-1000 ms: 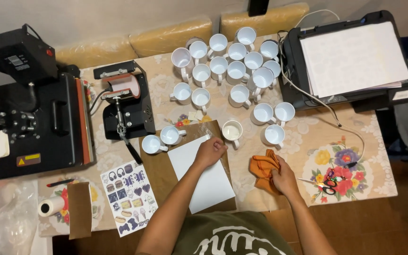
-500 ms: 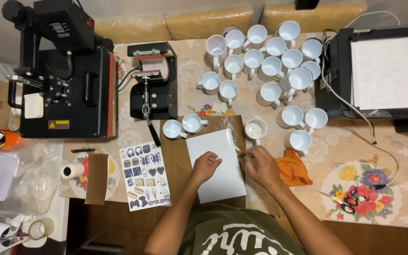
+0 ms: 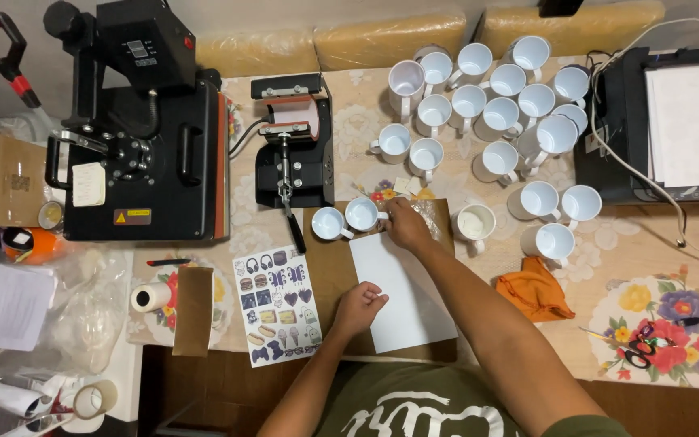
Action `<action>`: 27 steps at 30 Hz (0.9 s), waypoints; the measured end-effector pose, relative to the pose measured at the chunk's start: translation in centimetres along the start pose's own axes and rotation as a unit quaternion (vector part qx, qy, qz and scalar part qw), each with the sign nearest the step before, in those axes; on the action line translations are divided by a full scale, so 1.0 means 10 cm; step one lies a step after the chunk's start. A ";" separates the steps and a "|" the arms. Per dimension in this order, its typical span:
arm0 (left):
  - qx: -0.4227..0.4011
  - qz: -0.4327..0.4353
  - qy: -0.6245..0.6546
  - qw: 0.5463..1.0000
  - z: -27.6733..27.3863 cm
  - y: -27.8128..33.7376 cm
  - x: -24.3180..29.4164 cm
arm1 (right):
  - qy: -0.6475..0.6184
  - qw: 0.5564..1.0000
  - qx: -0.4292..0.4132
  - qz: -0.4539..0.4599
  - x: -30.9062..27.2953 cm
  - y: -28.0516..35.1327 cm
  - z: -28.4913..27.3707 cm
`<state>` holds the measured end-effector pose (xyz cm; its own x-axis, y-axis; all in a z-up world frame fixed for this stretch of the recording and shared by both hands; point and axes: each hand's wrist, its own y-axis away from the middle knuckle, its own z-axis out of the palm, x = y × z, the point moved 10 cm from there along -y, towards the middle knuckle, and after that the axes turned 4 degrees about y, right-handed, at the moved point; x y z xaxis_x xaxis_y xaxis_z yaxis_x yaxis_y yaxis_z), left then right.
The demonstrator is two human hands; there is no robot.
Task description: The person wipes a white ceramic mug with an orange cloth and places it into a mug heat press machine. They then handle a sheet of transfer paper, peeling off small pieces of the backing material while holding the sheet.
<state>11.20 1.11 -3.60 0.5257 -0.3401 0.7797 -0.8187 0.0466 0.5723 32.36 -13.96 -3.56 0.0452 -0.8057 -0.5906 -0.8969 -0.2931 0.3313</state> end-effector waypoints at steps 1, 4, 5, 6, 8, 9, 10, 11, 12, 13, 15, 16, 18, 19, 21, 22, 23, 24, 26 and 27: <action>-0.002 0.002 -0.001 1.000 -0.04 0.00 -0.04 | 0.000 1.000 0.002 0.002 -0.03 0.00 -0.02; -0.015 -0.003 -0.006 1.000 -0.11 0.02 -0.16 | -0.048 0.999 -0.020 -0.003 -0.09 0.13 -0.03; -0.019 0.000 -0.011 1.000 -0.13 0.03 -0.18 | -0.080 0.997 0.004 -0.023 -0.13 0.20 -0.11; -0.023 0.004 -0.015 1.000 -0.14 0.02 -0.18 | -0.111 0.992 0.029 -0.042 -0.17 0.27 -0.22; -0.035 0.006 -0.018 0.999 -0.18 0.00 -0.14 | -0.149 0.987 0.051 -0.021 -0.16 0.60 -0.42; -0.042 0.005 -0.020 0.999 -0.19 0.00 -0.13 | -0.186 0.980 0.069 -0.005 -0.13 0.78 -0.53; -0.049 0.008 -0.022 0.999 -0.18 -0.03 -0.11 | -0.186 0.980 0.075 0.001 -0.11 0.95 -0.62; -0.053 0.008 -0.024 0.998 -0.18 -0.07 -0.10 | -0.225 0.966 0.122 -0.026 -0.12 1.14 -0.80; -0.057 0.007 -0.026 0.998 -0.17 -0.09 -0.09 | -0.262 0.948 0.169 -0.053 -0.13 1.35 -0.98; -0.065 0.009 -0.029 0.997 -0.17 -0.11 -0.07 | -0.262 0.948 0.176 -0.047 -0.05 1.53 -1.03; -0.084 0.003 -0.043 0.996 -0.12 -0.17 -0.01 | -0.235 0.934 0.265 -0.046 0.13 1.98 -1.28; -0.097 0.005 -0.048 0.994 -0.10 -0.18 0.05 | -0.234 0.932 0.273 -0.035 0.30 2.15 -1.35; -0.117 0.001 -0.085 0.989 -0.03 -0.21 0.16 | -0.139 0.921 0.362 -0.041 0.54 2.66 -1.61; -0.132 0.003 -0.090 0.987 0.03 -0.21 0.21 | -0.135 0.919 0.370 -0.027 0.69 2.84 -1.67; -0.146 -0.006 -0.115 0.983 0.09 -0.23 0.30 | -0.046 0.903 0.427 0.003 0.93 3.21 -1.88; -0.152 -0.004 -0.118 0.981 0.14 -0.24 0.36 | -0.044 0.902 0.430 0.009 1.00 3.27 -1.97; -0.161 0.003 -0.126 0.979 0.19 -0.25 0.42 | 0.004 0.891 0.453 0.021 1.03 3.38 -2.08; -0.168 0.009 -0.132 0.977 0.23 -0.24 0.46 | 0.051 0.880 0.472 0.031 1.05 3.47 -2.19; -0.175 0.011 -0.139 0.975 0.30 -0.24 0.52 | 0.069 0.873 0.481 0.042 1.08 3.51 -2.35; -0.179 0.012 -0.144 0.973 0.34 -0.25 0.55 | 0.086 0.867 0.489 0.048 1.10 3.52 -2.44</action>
<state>15.33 -4.02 -1.59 0.3791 -0.5819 0.7196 -0.6700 0.3637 0.6471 12.00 -45.66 19.56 -0.0606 -0.8919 -0.4482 -0.8407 0.2877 -0.4587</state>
